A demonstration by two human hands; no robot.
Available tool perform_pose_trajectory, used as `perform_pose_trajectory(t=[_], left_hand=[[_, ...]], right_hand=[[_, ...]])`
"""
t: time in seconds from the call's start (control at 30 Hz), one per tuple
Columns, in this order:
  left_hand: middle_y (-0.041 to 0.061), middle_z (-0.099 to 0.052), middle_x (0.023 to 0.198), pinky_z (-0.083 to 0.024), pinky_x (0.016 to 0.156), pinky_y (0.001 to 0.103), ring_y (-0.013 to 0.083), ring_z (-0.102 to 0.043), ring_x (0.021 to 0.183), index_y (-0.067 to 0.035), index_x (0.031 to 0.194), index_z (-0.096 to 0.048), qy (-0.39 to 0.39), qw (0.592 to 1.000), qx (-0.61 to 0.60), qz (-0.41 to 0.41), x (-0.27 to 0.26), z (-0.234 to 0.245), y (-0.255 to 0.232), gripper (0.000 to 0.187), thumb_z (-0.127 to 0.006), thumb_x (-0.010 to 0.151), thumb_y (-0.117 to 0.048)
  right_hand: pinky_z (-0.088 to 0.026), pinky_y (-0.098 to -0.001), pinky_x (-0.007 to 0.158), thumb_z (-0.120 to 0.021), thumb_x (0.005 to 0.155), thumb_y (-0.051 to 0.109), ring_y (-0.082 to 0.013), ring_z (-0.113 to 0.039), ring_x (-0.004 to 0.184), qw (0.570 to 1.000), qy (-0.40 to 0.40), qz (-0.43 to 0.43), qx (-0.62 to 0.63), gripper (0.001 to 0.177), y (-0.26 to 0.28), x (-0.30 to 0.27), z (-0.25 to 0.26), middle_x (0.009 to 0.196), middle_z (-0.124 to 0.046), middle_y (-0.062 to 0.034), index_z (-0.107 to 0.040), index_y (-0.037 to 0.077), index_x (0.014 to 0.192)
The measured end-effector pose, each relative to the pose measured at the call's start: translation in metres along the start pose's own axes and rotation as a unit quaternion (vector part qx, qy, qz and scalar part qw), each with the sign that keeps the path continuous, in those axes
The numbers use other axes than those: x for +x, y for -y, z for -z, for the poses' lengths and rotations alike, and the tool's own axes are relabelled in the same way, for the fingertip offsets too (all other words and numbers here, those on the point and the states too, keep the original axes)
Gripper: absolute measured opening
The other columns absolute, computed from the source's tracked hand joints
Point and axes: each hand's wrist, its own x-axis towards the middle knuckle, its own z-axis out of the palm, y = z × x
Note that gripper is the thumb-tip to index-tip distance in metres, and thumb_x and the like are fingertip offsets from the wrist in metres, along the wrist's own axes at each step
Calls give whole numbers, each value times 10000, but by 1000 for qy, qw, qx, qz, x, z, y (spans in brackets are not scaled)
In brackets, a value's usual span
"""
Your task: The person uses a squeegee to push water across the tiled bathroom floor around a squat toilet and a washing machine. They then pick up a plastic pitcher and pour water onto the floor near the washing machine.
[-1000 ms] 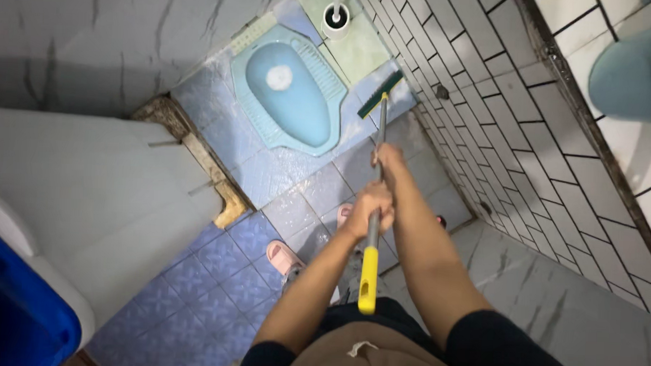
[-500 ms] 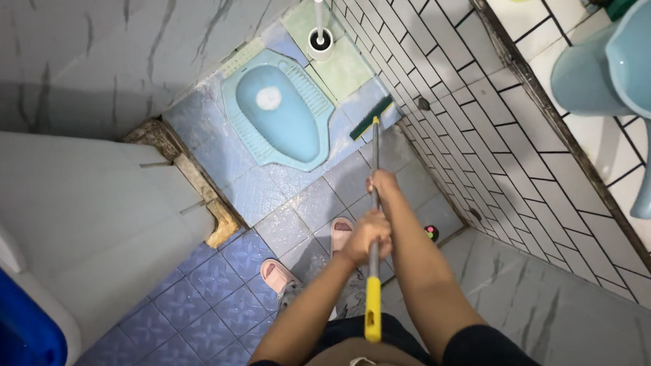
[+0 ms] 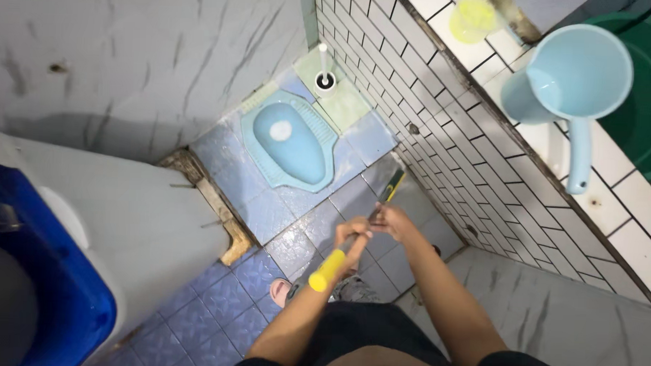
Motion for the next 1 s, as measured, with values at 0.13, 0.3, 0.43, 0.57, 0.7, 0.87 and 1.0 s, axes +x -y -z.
perform_pose_trajectory(t=[0.13,0.3,0.43,0.57,0.7,0.87,1.0], left_hand=[[36,-587,808,-448,687,298,120,-550,769,-20,760,-520,-96,987,-4,131,-1,1,-38,154,-629,867,-1],[7,-437,662,-357,543,291,107,-411,622,-19,746,-568,-89,968,113,206,30,-7,-94,170,-644,895,-50],[17,-368,686,-340,581,287,117,-365,645,-7,755,-463,11,983,172,65,72,-18,-129,302,-674,962,-73],[19,-414,685,-356,564,289,111,-374,639,-10,743,-452,27,985,166,46,106,-33,-152,347,-740,924,-76],[7,-509,708,-390,573,270,72,-442,668,-15,781,-513,52,987,139,54,151,-36,-145,265,-737,915,-62],[-29,-509,696,-362,527,247,27,-455,647,-4,887,-617,16,988,128,88,220,-48,-110,77,-647,934,-56],[33,-468,633,-338,509,302,82,-412,593,-3,915,-642,-28,969,230,89,301,-77,-89,84,-648,959,-74]], right_hand=[[-566,-382,840,-586,979,303,-197,-687,1004,988,53,89,-113,501,40,-86,26,1203,-722,-69,-494,165,1453],[-554,-338,833,-539,1032,327,-177,-693,950,952,-81,227,-187,395,118,-214,48,1133,-757,-73,-663,103,1333],[-552,-301,820,-549,1025,273,-143,-679,958,936,-100,323,-97,377,138,-253,48,1148,-732,-41,-628,84,1341],[-539,-291,787,-582,1006,214,-148,-677,933,947,-41,303,-96,355,148,-238,33,1113,-729,-45,-639,81,1330],[-545,-294,779,-560,998,183,-135,-680,929,940,-11,317,-122,349,185,-213,38,1109,-715,-28,-638,82,1323],[-541,-330,810,-598,1009,213,-186,-710,936,873,-162,393,-237,339,306,-214,76,1077,-745,-70,-671,68,1306],[-532,-468,900,-703,1002,268,-373,-669,989,626,-410,540,-386,342,348,-259,147,1079,-688,-180,-673,-17,1189]])
